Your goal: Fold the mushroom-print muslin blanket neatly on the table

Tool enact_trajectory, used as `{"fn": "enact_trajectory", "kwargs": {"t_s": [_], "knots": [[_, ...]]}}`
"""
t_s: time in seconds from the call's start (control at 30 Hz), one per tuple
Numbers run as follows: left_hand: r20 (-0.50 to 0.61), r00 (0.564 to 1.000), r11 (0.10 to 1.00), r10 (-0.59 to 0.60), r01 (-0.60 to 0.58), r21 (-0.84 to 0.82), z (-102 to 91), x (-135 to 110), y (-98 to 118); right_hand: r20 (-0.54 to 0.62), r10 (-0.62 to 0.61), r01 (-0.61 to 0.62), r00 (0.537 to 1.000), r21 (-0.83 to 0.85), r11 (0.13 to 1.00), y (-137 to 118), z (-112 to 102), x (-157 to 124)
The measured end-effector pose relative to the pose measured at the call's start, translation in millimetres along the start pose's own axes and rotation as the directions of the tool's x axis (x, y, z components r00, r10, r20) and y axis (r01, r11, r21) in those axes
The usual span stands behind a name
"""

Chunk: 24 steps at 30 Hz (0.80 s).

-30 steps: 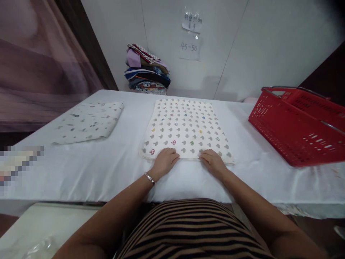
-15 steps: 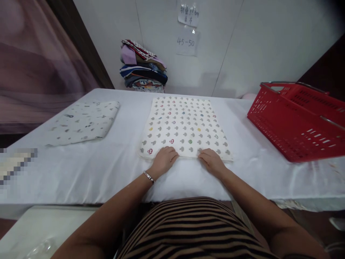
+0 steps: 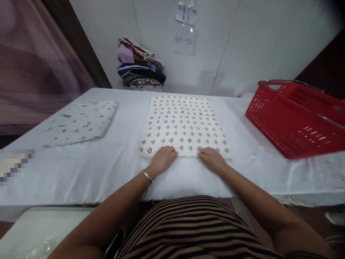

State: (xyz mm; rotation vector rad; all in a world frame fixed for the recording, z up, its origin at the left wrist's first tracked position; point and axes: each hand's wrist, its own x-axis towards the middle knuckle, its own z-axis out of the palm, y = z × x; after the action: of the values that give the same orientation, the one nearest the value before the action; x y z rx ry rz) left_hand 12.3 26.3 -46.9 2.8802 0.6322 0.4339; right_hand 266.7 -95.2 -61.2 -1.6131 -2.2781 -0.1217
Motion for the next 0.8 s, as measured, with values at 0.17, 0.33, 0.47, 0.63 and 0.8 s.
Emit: {"fn": "enact_trajectory", "kwargs": {"t_s": [0.17,0.33,0.47,0.63,0.8], "knots": [[-0.030,0.999,1.000,-0.024,0.023,-0.004,0.7,0.7,2.4,-0.068,0.050,-0.047,0.996,0.049,0.998,0.5,0.1,2.2],[-0.021,0.999,0.999,-0.031,0.031,0.012,0.0,1.3,3.2,-0.064,0.088,-0.083,0.994,0.074,0.994,-0.5,-0.8,5.5],[-0.010,0.999,0.998,-0.030,0.031,0.058,0.0,4.4,2.6,-0.030,0.082,-0.081,0.996,0.051,0.995,-0.1,0.0,5.8],[-0.115,0.992,0.989,-0.042,0.058,0.139,-2.0,11.5,1.2,-0.151,0.125,-0.122,0.981,0.033,0.992,-2.9,-3.3,10.5],[-0.118,0.992,0.994,-0.040,0.051,0.092,-0.6,10.4,-1.8,-0.137,0.155,-0.144,0.978,0.091,0.985,-5.4,-6.8,14.3]]}}
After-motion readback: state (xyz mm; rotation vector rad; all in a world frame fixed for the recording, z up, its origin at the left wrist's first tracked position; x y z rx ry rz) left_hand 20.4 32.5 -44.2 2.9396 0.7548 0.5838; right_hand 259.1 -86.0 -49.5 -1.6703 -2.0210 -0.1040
